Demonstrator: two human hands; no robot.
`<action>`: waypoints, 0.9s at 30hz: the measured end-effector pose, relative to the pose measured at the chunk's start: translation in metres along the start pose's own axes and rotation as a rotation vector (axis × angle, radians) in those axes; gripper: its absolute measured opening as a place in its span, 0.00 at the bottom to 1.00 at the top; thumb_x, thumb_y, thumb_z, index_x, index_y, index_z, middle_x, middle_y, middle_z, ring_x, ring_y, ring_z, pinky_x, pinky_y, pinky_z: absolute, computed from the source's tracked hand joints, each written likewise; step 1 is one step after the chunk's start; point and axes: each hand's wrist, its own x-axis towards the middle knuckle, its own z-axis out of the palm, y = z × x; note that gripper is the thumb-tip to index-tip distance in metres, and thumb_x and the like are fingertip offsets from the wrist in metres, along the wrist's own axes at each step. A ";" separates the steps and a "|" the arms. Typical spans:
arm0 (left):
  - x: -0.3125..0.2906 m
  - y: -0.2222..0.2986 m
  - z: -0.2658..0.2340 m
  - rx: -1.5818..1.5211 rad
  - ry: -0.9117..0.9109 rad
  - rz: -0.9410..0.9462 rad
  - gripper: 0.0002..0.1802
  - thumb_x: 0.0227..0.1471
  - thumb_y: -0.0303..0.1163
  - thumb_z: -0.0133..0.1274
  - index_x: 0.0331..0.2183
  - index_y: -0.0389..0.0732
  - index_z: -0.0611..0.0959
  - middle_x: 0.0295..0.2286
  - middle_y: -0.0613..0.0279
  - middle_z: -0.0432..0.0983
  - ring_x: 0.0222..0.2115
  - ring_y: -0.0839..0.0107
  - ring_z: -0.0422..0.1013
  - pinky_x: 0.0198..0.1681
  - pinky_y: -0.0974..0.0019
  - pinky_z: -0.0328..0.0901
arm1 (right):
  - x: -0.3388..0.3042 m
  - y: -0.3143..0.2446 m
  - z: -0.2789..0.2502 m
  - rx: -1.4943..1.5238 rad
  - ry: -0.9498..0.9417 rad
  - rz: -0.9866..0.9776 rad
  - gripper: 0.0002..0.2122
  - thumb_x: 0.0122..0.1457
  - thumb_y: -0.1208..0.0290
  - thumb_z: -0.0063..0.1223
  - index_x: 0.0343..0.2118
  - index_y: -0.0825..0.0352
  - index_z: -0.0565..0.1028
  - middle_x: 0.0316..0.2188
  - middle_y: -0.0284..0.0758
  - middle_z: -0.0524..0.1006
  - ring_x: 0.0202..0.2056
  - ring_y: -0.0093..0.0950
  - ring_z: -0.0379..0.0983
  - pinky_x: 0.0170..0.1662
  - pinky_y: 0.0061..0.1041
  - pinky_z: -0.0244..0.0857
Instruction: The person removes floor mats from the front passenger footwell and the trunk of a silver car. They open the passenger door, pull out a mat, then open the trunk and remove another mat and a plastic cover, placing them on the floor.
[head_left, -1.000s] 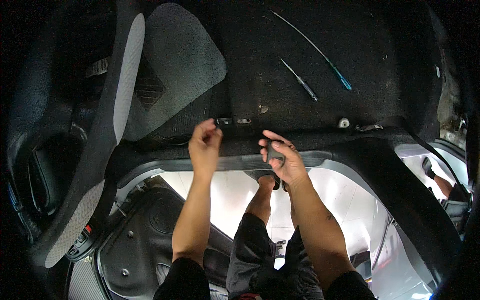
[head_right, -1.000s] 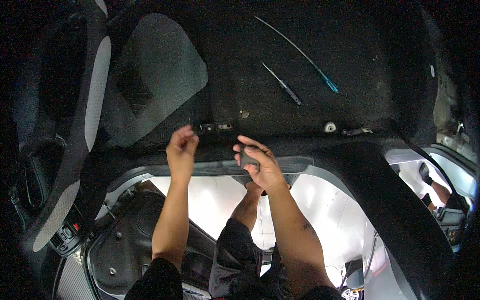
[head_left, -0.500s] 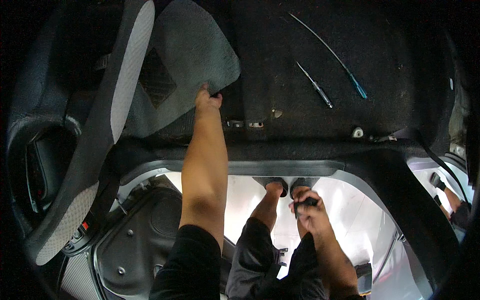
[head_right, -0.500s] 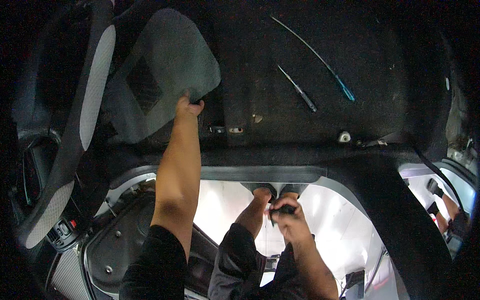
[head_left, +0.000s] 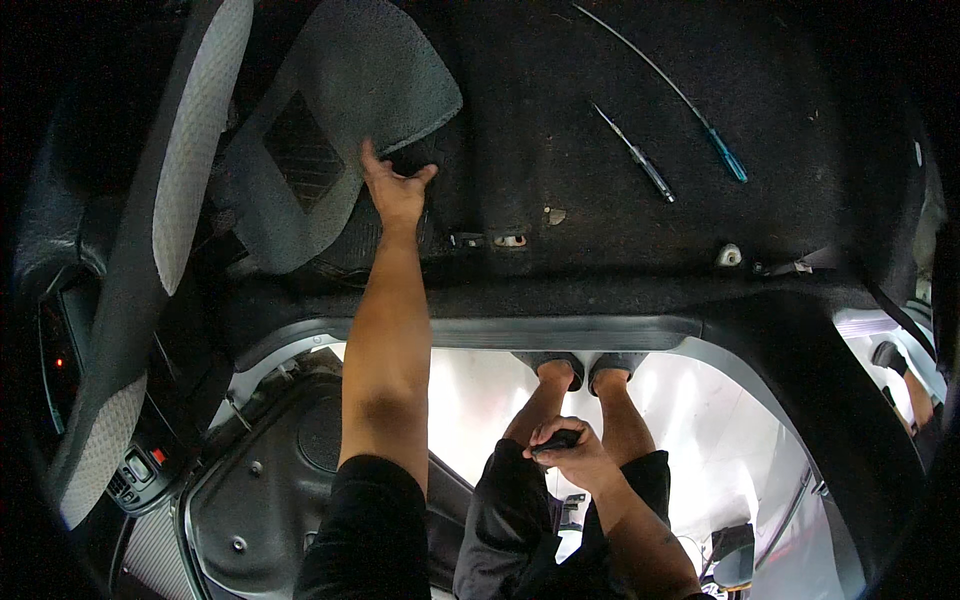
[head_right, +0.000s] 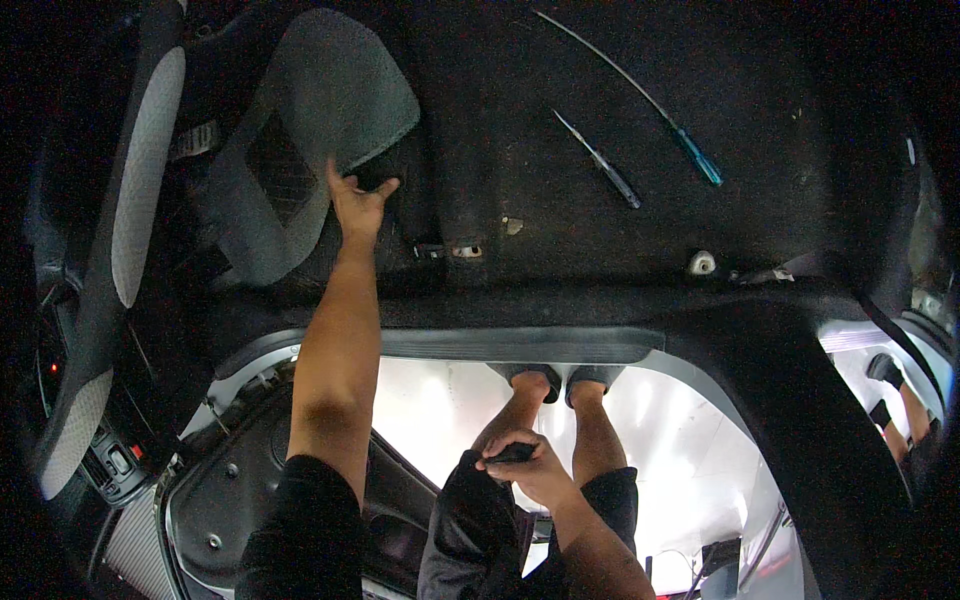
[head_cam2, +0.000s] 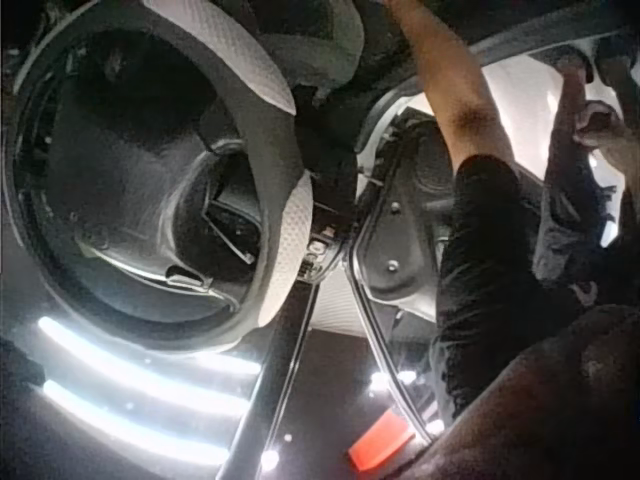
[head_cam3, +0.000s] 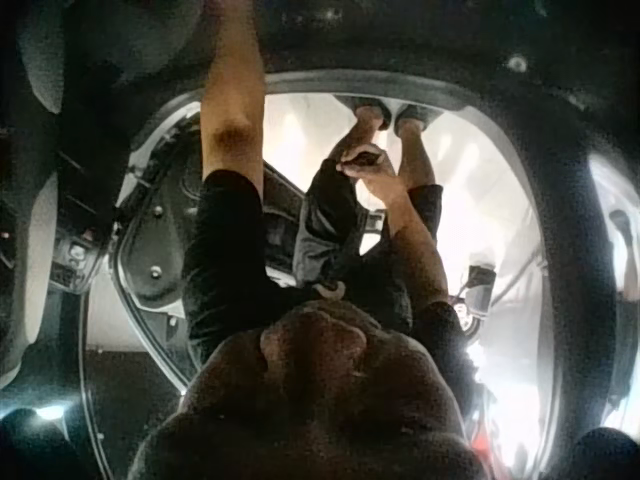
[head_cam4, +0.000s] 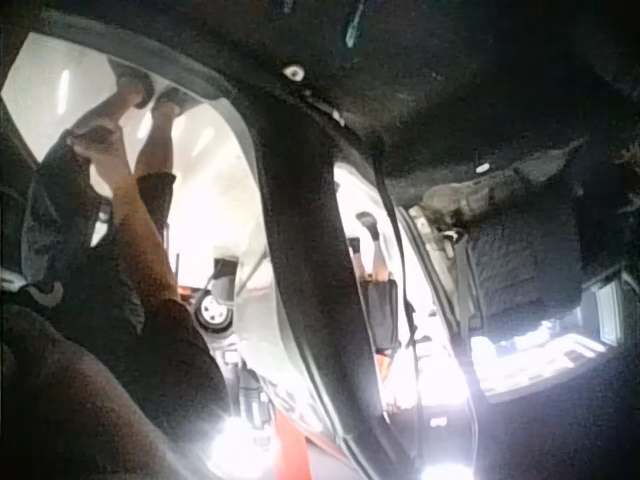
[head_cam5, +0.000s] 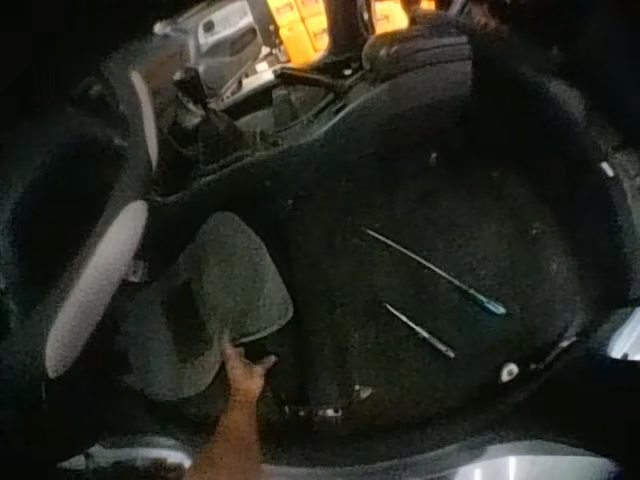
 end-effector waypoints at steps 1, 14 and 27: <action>-0.004 0.009 -0.004 0.247 -0.049 0.043 0.44 0.51 0.50 0.67 0.63 0.46 0.68 0.47 0.45 0.68 0.51 0.51 0.69 0.56 0.50 0.66 | 0.003 0.001 0.002 -0.041 -0.009 0.028 0.12 0.50 0.93 0.63 0.35 0.70 0.79 0.38 0.39 0.79 0.44 0.34 0.80 0.52 0.39 0.79; 0.028 0.075 -0.114 0.342 0.326 0.454 0.20 0.63 0.42 0.55 0.44 0.33 0.84 0.37 0.40 0.80 0.36 0.45 0.78 0.42 0.51 0.71 | 0.019 -0.004 0.017 -0.239 -0.062 0.131 0.11 0.52 0.92 0.62 0.37 0.73 0.79 0.39 0.42 0.80 0.44 0.34 0.82 0.52 0.32 0.78; -0.184 0.209 -0.028 0.124 -0.524 0.679 0.11 0.57 0.34 0.57 0.42 0.43 0.80 0.40 0.56 0.82 0.37 0.55 0.80 0.35 0.54 0.76 | 0.036 0.001 0.006 -0.216 -0.013 0.027 0.08 0.54 0.84 0.65 0.36 0.71 0.79 0.34 0.37 0.82 0.36 0.25 0.81 0.39 0.21 0.72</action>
